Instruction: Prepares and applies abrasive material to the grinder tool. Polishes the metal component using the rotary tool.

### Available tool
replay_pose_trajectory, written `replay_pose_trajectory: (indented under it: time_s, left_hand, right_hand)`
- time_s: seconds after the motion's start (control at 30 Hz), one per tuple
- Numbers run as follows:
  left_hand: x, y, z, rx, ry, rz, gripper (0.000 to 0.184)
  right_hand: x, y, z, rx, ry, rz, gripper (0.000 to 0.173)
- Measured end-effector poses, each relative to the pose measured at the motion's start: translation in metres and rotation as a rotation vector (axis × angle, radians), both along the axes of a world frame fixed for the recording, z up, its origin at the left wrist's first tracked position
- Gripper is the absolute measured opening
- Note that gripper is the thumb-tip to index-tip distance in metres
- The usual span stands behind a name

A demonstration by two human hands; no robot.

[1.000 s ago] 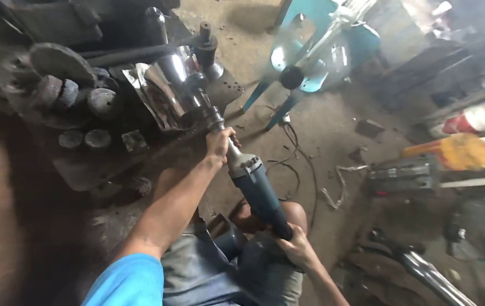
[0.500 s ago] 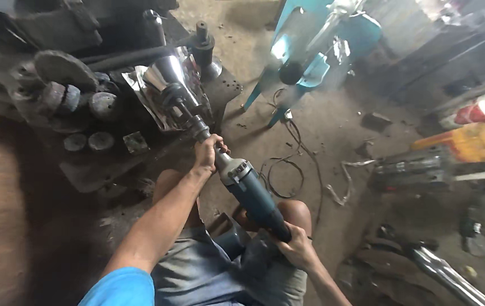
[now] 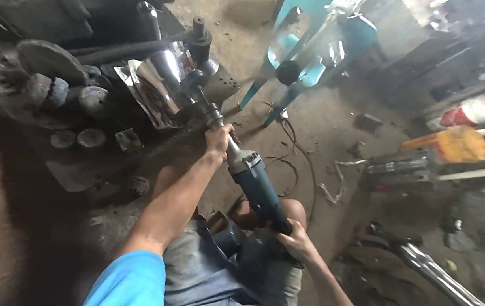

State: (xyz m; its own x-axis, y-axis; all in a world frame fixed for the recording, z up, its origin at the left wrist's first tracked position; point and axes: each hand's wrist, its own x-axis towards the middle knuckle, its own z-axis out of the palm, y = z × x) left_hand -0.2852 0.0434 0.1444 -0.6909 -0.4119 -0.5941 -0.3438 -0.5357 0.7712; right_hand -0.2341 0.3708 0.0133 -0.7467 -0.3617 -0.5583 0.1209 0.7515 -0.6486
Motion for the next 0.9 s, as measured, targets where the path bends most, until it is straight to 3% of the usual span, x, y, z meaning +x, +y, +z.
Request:
replay_pose_trajectory:
  time_s: [0.03, 0.07, 0.1, 0.17, 0.43, 0.9]
  left_hand:
    - [-0.007, -0.001, -0.073, -0.096, 0.364, 0.13, 0.016]
    - [-0.019, -0.01, -0.107, -0.016, 0.392, 0.178, 0.012]
    - [-0.025, -0.017, -0.119, 0.057, 0.322, 0.209, 0.009]
    - [-0.021, -0.023, -0.119, 0.113, 0.245, 0.237, 0.006]
    - [0.008, -0.032, -0.136, 0.148, 0.372, 0.237, 0.009]
    - [-0.045, -0.016, -0.115, 0.11, 0.147, 0.224, 0.011]
  right_hand:
    - [0.001, -0.001, 0.0, 0.007, 0.01, 0.01, 0.031]
    - [0.002, -0.002, 0.001, 0.017, 0.035, 0.03, 0.03]
    - [0.004, -0.002, 0.001, 0.027, 0.064, 0.052, 0.029]
    - [0.009, -0.003, 0.002, 0.04, 0.128, 0.094, 0.028]
    - [0.017, -0.006, 0.002, 0.15, 0.249, 0.193, 0.036]
    - [-0.001, -0.002, 0.0, 0.024, 0.06, 0.03, 0.028]
